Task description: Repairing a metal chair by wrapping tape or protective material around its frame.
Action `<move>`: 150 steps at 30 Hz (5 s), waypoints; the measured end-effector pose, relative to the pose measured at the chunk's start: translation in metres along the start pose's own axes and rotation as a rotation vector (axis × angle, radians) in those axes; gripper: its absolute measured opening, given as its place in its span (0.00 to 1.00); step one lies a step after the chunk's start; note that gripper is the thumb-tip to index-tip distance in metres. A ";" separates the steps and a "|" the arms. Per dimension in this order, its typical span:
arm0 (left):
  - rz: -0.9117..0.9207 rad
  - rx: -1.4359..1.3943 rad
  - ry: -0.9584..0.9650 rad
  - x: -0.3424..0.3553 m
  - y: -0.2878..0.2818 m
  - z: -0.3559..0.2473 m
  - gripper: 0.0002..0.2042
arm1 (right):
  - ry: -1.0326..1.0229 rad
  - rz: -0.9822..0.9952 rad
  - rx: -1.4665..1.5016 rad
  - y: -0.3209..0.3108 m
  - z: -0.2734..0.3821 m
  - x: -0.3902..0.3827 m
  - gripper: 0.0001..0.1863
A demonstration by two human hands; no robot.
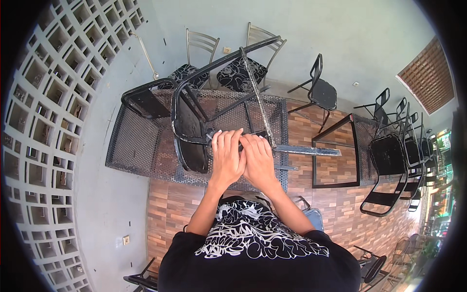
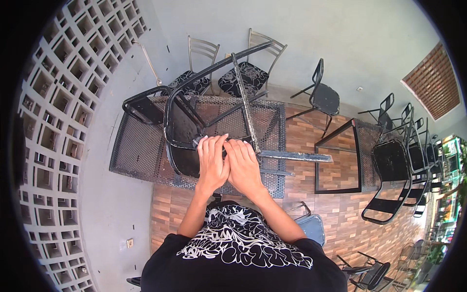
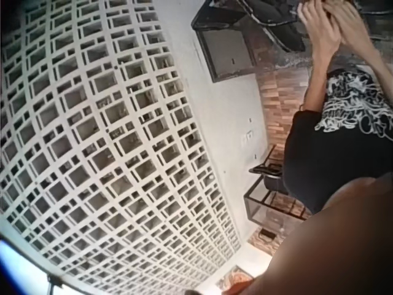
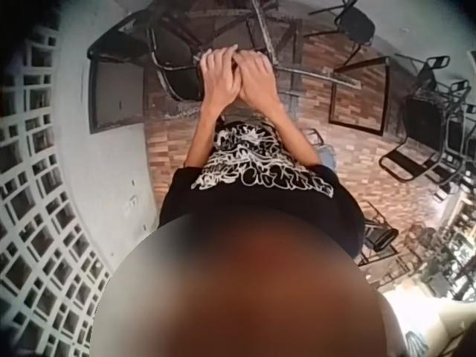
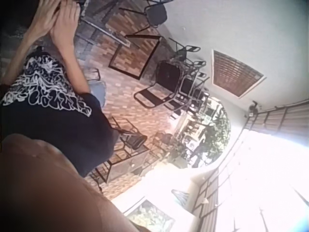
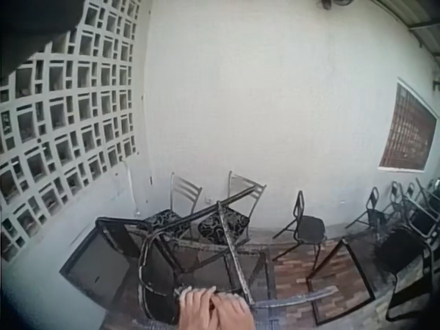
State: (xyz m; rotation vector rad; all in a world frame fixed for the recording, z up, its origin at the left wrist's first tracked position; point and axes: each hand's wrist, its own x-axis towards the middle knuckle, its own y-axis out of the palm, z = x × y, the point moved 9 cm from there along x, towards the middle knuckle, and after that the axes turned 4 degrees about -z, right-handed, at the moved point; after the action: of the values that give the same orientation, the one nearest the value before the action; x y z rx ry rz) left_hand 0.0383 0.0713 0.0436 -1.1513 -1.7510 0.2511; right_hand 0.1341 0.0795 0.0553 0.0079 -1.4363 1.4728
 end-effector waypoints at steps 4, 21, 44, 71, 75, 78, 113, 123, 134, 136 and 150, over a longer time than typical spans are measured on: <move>0.032 -0.053 0.001 0.003 -0.008 0.005 0.29 | 0.025 -0.004 0.003 -0.001 0.002 0.001 0.29; 0.120 -0.142 0.079 0.005 -0.046 0.057 0.28 | 0.098 -0.020 -0.045 0.039 0.040 0.018 0.30; 0.093 -0.110 0.043 0.001 -0.073 0.110 0.34 | 0.096 -0.018 -0.060 0.095 0.080 0.035 0.29; 0.045 0.093 -0.042 -0.002 -0.011 0.016 0.31 | 0.009 0.050 -0.004 0.014 0.014 0.008 0.28; 0.062 0.094 -0.015 0.001 0.002 -0.006 0.31 | 0.014 0.048 0.017 -0.002 -0.002 0.001 0.29; 0.080 0.091 -0.014 0.004 0.005 -0.011 0.31 | 0.010 0.051 0.067 -0.003 -0.004 -0.002 0.30; 0.122 -0.073 0.045 -0.003 -0.057 0.086 0.27 | 0.125 -0.075 0.009 0.070 0.065 0.028 0.27; 0.098 -0.129 0.084 -0.004 -0.067 0.112 0.27 | 0.127 -0.057 0.000 0.091 0.080 0.036 0.28; 0.080 -0.071 0.053 -0.006 -0.064 0.103 0.27 | 0.077 0.021 0.013 0.088 0.078 0.036 0.27; 0.037 -0.071 0.038 -0.006 -0.067 0.100 0.26 | 0.068 0.030 0.019 0.085 0.076 0.036 0.27; -0.007 0.035 -0.021 -0.008 -0.036 0.054 0.27 | 0.017 0.053 0.003 0.047 0.043 0.021 0.29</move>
State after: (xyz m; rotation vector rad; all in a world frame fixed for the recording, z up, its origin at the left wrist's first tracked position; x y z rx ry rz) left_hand -0.0258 0.0627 0.0342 -1.1208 -1.7619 0.2894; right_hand 0.0677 0.0731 0.0461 -0.0412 -1.4307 1.5148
